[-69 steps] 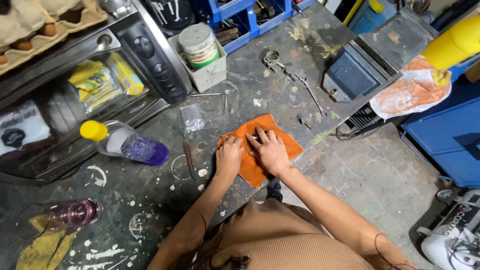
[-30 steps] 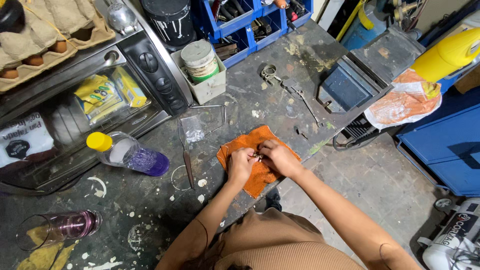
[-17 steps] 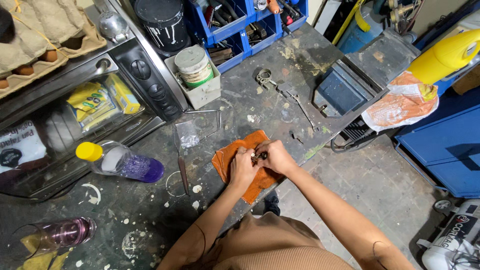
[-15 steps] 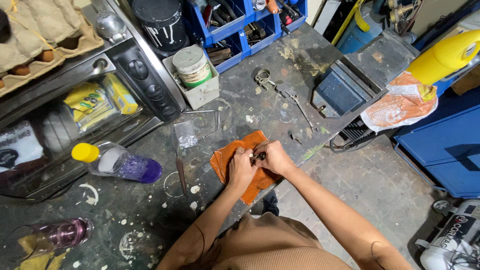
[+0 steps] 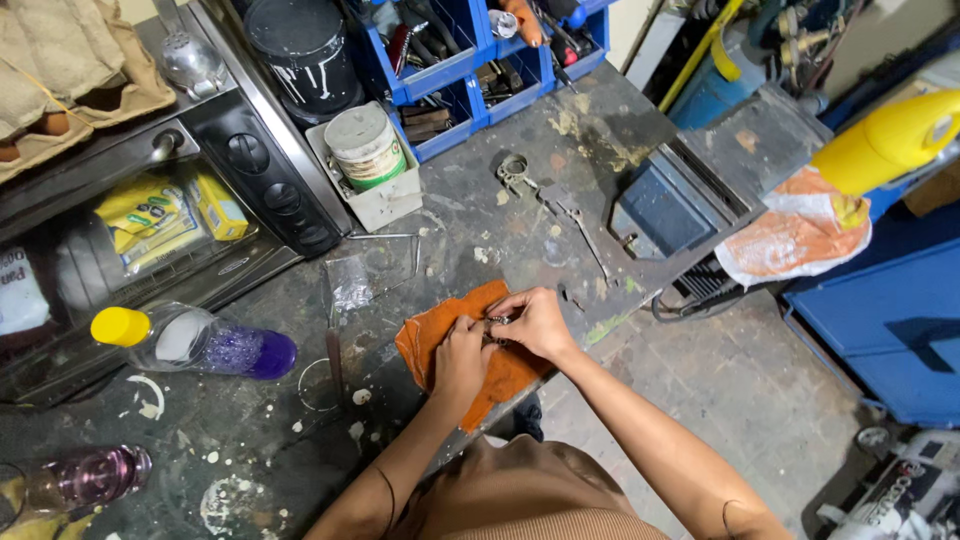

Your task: The person wipes small metal lock components on a cloth, retrieves tools and hardware from storage bins, and handles padlocks, metal rods, and a hammer on the workbench.

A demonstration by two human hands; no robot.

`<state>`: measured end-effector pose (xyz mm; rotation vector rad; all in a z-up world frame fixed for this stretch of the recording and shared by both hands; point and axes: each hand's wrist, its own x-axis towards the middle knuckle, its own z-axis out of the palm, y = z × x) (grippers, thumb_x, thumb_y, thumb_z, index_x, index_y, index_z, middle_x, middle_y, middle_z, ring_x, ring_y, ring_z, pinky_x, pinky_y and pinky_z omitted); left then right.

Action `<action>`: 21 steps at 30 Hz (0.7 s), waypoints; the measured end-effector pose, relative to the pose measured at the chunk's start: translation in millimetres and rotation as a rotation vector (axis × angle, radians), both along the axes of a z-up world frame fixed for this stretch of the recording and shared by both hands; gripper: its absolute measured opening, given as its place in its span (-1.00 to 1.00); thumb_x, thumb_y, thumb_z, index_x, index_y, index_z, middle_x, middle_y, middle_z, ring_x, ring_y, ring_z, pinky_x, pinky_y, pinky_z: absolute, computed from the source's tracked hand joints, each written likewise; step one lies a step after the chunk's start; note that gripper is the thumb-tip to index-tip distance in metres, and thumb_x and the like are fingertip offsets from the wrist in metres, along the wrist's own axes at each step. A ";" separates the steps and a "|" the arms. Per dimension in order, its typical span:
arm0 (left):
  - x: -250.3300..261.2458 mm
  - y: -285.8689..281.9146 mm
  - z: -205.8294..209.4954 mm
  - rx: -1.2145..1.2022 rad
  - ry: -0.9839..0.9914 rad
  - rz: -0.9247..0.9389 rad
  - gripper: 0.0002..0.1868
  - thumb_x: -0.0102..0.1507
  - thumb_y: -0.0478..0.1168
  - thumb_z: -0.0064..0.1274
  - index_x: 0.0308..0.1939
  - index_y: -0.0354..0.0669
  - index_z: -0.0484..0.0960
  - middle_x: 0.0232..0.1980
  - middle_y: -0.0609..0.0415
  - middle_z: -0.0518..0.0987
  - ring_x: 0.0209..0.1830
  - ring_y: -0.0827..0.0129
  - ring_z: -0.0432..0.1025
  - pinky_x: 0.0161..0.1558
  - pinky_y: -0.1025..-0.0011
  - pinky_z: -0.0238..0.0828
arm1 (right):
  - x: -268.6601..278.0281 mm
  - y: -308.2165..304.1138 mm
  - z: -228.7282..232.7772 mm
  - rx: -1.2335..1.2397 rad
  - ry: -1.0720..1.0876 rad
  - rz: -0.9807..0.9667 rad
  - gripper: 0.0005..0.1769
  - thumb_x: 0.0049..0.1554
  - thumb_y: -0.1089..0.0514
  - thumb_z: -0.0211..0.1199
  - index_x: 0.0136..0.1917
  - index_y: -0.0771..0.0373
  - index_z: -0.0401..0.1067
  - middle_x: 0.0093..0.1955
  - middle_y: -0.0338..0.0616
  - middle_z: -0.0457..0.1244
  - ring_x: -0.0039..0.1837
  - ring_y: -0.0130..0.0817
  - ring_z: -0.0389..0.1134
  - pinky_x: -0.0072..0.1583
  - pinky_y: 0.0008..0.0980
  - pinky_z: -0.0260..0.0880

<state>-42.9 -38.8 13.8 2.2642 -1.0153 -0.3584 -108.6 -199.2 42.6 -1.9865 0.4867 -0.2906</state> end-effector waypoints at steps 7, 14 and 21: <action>-7.7 -3.5 -15.9 0.127 -0.266 -0.126 -0.78 0.28 -0.24 0.15 -0.08 -0.30 0.54 -0.03 -0.14 0.47 0.03 0.00 0.47 -0.13 0.19 0.54 | 33.1 -36.0 -1.8 0.457 0.094 0.035 -0.82 -0.05 0.34 0.43 -0.13 0.48 0.63 -0.26 0.00 0.45 -0.24 -0.35 0.47 -0.14 -0.40 0.52; -25.8 -9.0 10.8 0.405 -0.368 -0.179 -0.52 -0.01 -0.48 0.15 0.01 -0.41 0.46 0.09 -0.22 0.40 0.09 0.03 0.39 -0.17 0.45 0.57 | 129.5 -97.6 -3.7 0.756 -0.023 0.044 -0.83 0.02 0.33 0.39 -0.10 0.48 0.57 -0.12 0.04 0.45 -0.10 -0.26 0.52 -0.02 -0.23 0.64; -35.5 -18.4 -16.7 0.383 -0.454 -0.031 -0.58 0.01 -0.45 0.17 -0.05 -0.47 0.50 0.12 -0.30 0.46 0.07 0.06 0.44 -0.19 0.46 0.57 | 275.5 -160.4 -25.5 0.782 -0.056 -0.033 -0.84 -0.04 0.35 0.42 -0.15 0.47 0.57 -0.15 0.00 0.44 -0.13 -0.26 0.48 -0.04 -0.16 0.66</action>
